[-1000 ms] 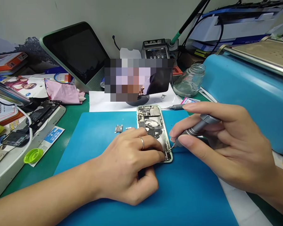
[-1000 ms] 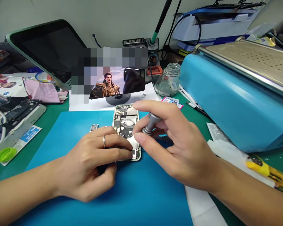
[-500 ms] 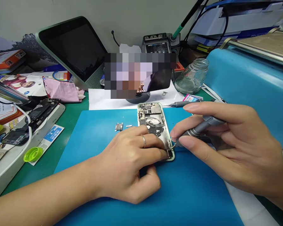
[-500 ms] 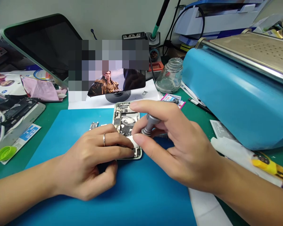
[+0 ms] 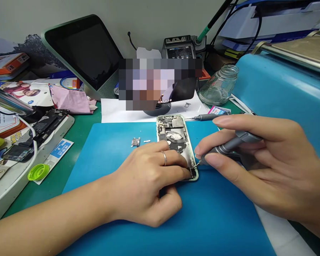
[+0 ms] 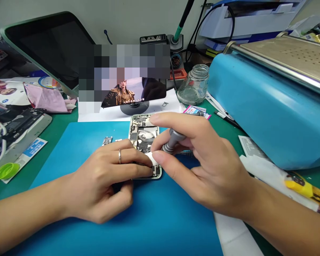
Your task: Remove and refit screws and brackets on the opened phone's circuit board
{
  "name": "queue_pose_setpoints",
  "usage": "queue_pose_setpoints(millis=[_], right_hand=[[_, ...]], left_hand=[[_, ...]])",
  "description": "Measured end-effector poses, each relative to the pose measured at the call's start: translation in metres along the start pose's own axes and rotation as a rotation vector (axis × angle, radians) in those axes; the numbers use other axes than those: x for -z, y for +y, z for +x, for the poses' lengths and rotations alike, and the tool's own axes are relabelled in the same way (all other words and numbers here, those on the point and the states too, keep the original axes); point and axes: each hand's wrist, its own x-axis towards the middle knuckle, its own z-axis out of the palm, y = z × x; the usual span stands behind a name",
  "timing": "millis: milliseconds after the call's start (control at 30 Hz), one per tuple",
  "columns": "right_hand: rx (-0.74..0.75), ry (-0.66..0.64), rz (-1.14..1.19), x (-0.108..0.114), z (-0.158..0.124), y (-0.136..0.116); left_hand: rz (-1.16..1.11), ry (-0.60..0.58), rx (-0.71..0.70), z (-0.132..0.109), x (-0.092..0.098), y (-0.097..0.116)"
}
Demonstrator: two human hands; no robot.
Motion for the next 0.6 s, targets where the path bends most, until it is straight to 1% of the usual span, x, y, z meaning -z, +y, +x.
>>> queue_pose_setpoints(millis=[200,300,600], right_hand=[[0.034,-0.001,-0.026,0.0005,-0.0002,0.0006],[0.057,-0.002,0.002,-0.0011,0.0009,0.0017],[0.026,0.004,0.012,-0.0041,-0.0008,0.0029]], left_hand=[[-0.034,0.001,0.014,0.0007,0.0004,-0.0013],[-0.043,-0.009,0.017,0.0012,0.0006,-0.0023],[-0.032,-0.004,0.016,0.0005,0.0014,-0.0013]])
